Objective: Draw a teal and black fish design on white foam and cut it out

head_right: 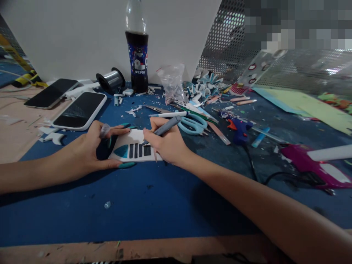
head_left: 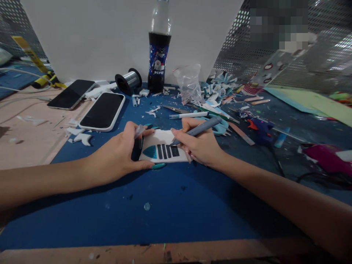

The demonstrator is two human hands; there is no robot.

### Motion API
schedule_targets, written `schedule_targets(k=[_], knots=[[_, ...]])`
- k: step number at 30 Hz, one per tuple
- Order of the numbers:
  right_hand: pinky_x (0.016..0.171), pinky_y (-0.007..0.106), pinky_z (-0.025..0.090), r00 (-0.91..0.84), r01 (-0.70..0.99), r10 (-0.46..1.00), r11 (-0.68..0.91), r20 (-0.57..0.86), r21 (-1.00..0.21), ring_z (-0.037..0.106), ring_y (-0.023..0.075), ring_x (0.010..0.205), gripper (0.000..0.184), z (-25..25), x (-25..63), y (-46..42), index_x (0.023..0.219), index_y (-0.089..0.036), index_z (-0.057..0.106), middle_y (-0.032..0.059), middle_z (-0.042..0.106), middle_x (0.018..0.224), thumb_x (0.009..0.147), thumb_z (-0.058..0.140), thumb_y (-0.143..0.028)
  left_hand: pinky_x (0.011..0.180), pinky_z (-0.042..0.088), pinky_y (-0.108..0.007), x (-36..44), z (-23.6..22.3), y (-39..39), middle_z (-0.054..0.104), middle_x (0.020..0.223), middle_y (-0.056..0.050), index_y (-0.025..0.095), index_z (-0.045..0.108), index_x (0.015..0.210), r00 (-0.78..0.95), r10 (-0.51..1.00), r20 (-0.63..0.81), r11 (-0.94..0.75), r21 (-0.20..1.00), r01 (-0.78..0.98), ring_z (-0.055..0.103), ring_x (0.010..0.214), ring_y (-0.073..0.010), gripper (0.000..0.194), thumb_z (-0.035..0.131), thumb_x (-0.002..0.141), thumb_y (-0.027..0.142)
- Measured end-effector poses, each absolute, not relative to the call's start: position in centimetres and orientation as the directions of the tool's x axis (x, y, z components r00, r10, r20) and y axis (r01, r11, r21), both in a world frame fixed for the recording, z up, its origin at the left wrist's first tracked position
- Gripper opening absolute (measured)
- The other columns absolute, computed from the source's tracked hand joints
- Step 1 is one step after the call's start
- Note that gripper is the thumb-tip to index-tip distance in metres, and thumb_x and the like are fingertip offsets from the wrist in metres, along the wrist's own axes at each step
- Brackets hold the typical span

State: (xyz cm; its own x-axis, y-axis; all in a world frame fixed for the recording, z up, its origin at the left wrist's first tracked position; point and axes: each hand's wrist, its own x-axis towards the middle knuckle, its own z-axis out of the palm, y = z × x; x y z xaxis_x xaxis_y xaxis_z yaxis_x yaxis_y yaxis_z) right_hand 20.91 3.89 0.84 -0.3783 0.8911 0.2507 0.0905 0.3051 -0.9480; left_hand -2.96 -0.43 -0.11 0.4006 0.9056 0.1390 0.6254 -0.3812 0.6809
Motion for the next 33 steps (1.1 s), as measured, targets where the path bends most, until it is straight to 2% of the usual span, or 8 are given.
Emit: schedule_targets(k=[9, 12, 15, 19, 22, 25, 29, 33], knots=[[0.033, 0.023, 0.029, -0.338, 0.003, 0.889, 0.329, 0.309, -0.944, 0.038, 0.0056, 0.033, 0.047, 1.0, 20.9, 3.3, 0.059, -0.023, 0.043, -0.0103, 0.043, 0.044, 0.085, 0.081, -0.031, 0.093, 0.065, -0.051, -2.9, -0.1, -0.5, 0.062, 0.148, -0.018, 0.029, 0.029, 0.092, 0.370, 0.919, 0.138, -0.361, 0.673, 0.645, 0.055, 0.142, -0.0426, 0.058, 0.073, 0.082, 0.065], [0.029, 0.022, 0.032, -0.361, -0.020, 0.901, 0.250, 0.240, -0.968, 0.040, 0.0064, 0.030, 0.042, 1.4, 20.7, 2.7, 0.065, -0.024, 0.048, -0.0104, 0.049, 0.044, 0.083, 0.085, -0.033, 0.086, 0.066, -0.046, -2.9, 0.0, -0.5, 0.064, 0.144, -0.018, 0.028, 0.028, 0.092, 0.385, 0.914, 0.125, -0.364, 0.669, 0.648, 0.056, 0.141, -0.0426, 0.057, 0.072, 0.084, 0.065], [0.029, 0.021, 0.037, -0.439, -0.017, 0.884, 0.171, 0.161, -0.985, 0.042, 0.0075, 0.028, 0.044, 1.8, 20.5, 2.4, 0.065, -0.024, 0.047, -0.0113, 0.048, 0.042, 0.081, 0.087, -0.034, 0.069, 0.063, -0.039, -2.9, 0.2, -0.6, 0.067, 0.137, -0.016, 0.028, 0.029, 0.093, 0.391, 0.912, 0.128, -0.373, 0.658, 0.655, 0.065, 0.131, -0.0418, 0.056, 0.070, 0.084, 0.065], [0.030, 0.019, 0.037, -0.453, -0.018, 0.879, 0.159, 0.150, -0.987, 0.044, 0.0071, 0.029, 0.046, 2.0, 20.5, 2.7, 0.062, -0.023, 0.047, -0.0101, 0.050, 0.040, 0.079, 0.089, -0.030, 0.066, 0.060, -0.038, -2.8, 0.2, -0.5, 0.067, 0.133, -0.015, 0.028, 0.031, 0.094, 0.406, 0.906, 0.117, -0.373, 0.670, 0.641, 0.071, 0.119, -0.0386, 0.054, 0.071, 0.084, 0.063], [0.031, 0.020, 0.036, -0.465, 0.016, 0.875, 0.162, 0.136, -0.987, 0.044, 0.0071, 0.030, 0.044, 2.0, 20.7, 3.0, 0.061, -0.022, 0.050, -0.0068, 0.057, 0.044, 0.085, 0.084, -0.033, 0.058, 0.056, -0.037, -2.8, 0.3, -0.4, 0.069, 0.126, -0.013, 0.028, 0.033, 0.094, 0.385, 0.920, 0.071, -0.327, 0.680, 0.657, 0.073, 0.111, -0.0404, 0.056, 0.072, 0.080, 0.066], [0.031, 0.023, 0.034, -0.443, 0.049, 0.887, 0.166, 0.128, -0.985, 0.042, 0.0075, 0.029, 0.045, 1.9, 20.7, 3.0, 0.059, -0.023, 0.049, -0.0047, 0.059, 0.045, 0.091, 0.079, -0.034, 0.063, 0.059, -0.039, -2.8, 0.3, -0.4, 0.070, 0.126, -0.012, 0.028, 0.033, 0.093, 0.377, 0.924, 0.061, -0.312, 0.693, 0.650, 0.071, 0.117, -0.0418, 0.060, 0.074, 0.078, 0.069], [0.032, 0.027, 0.034, -0.434, 0.083, 0.889, 0.202, 0.147, -0.976, 0.040, 0.0080, 0.029, 0.049, 1.9, 20.5, 3.1, 0.056, -0.023, 0.048, -0.0042, 0.055, 0.042, 0.086, 0.085, -0.036, 0.069, 0.062, -0.038, -2.8, 0.4, -0.7, 0.070, 0.132, -0.010, 0.029, 0.032, 0.094, 0.367, 0.927, 0.073, -0.309, 0.704, 0.640, 0.071, 0.121, -0.0390, 0.056, 0.075, 0.080, 0.063], [0.034, 0.028, 0.037, -0.443, 0.130, 0.882, 0.238, 0.158, -0.963, 0.040, 0.0074, 0.030, 0.049, 2.0, 20.4, 3.2, 0.055, -0.023, 0.049, -0.0045, 0.054, 0.043, 0.088, 0.083, -0.037, 0.066, 0.062, -0.038, -2.8, 0.5, -0.9, 0.069, 0.138, -0.010, 0.029, 0.032, 0.094, 0.354, 0.934, 0.043, -0.285, 0.686, 0.670, 0.072, 0.118, -0.0388, 0.055, 0.073, 0.082, 0.063]])
